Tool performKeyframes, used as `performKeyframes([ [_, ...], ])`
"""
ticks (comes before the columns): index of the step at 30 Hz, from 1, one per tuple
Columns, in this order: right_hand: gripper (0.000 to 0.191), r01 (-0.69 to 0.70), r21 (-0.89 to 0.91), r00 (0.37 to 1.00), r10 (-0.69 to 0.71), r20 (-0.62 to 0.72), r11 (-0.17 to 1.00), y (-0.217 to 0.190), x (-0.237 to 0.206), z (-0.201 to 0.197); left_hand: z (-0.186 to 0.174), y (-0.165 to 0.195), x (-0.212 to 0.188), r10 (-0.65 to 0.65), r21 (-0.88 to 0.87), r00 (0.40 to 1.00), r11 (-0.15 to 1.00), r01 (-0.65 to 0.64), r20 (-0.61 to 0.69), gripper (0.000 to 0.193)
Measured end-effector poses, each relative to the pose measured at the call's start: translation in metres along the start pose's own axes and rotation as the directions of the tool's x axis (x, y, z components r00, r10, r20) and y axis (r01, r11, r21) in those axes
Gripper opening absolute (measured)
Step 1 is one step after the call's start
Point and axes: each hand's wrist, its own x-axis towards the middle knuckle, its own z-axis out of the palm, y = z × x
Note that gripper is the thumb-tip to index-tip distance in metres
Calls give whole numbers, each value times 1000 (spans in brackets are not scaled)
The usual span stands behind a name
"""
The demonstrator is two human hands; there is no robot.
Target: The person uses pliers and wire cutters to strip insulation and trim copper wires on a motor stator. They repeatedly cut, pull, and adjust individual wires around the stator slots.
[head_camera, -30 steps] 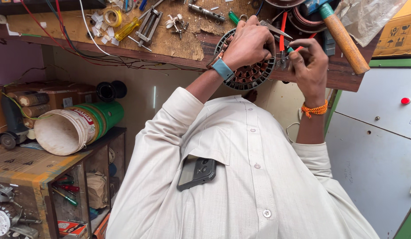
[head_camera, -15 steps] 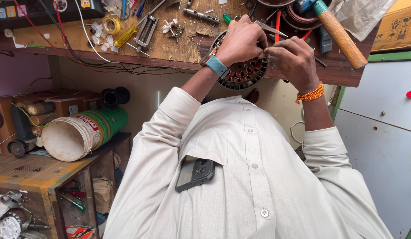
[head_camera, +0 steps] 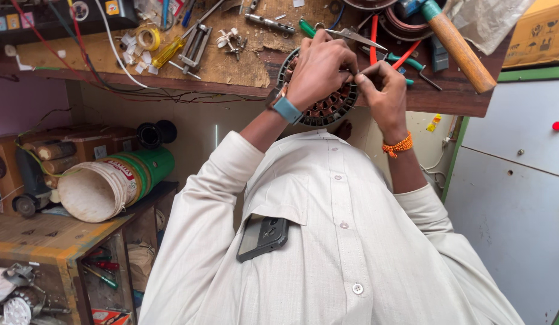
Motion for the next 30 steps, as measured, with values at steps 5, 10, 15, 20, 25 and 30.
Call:
performKeyframes([
  [5, 12, -361, 452, 926, 371, 70, 816, -8, 7, 4, 7, 13, -16, 94, 53, 968, 995, -84, -231, 10],
  [10, 12, -229, 321, 973, 230, 37, 919, -12, 5, 3, 9, 11, -17, 26, -12, 980, 1000, -29, -198, 9],
  [15, 26, -139, -70, 973, 150, 174, 988, -30, -8, -8, 10, 7, -17, -2, -36, 979, 999, -6, -201, 8],
  [20, 22, 340, -92, 871, -276, 406, 936, -58, -16, -39, 8, 5, -13, -44, -65, 989, 997, 35, -142, 11],
  [25, 25, 578, -459, 816, -480, 321, 675, -49, 14, -34, 6, 3, -5, -15, -3, 995, 1000, 15, -101, 14],
  [30, 26, 524, -408, 851, -464, 245, 747, -30, 13, -23, 7, 2, -3, -42, 7, 996, 999, 43, -74, 16],
])
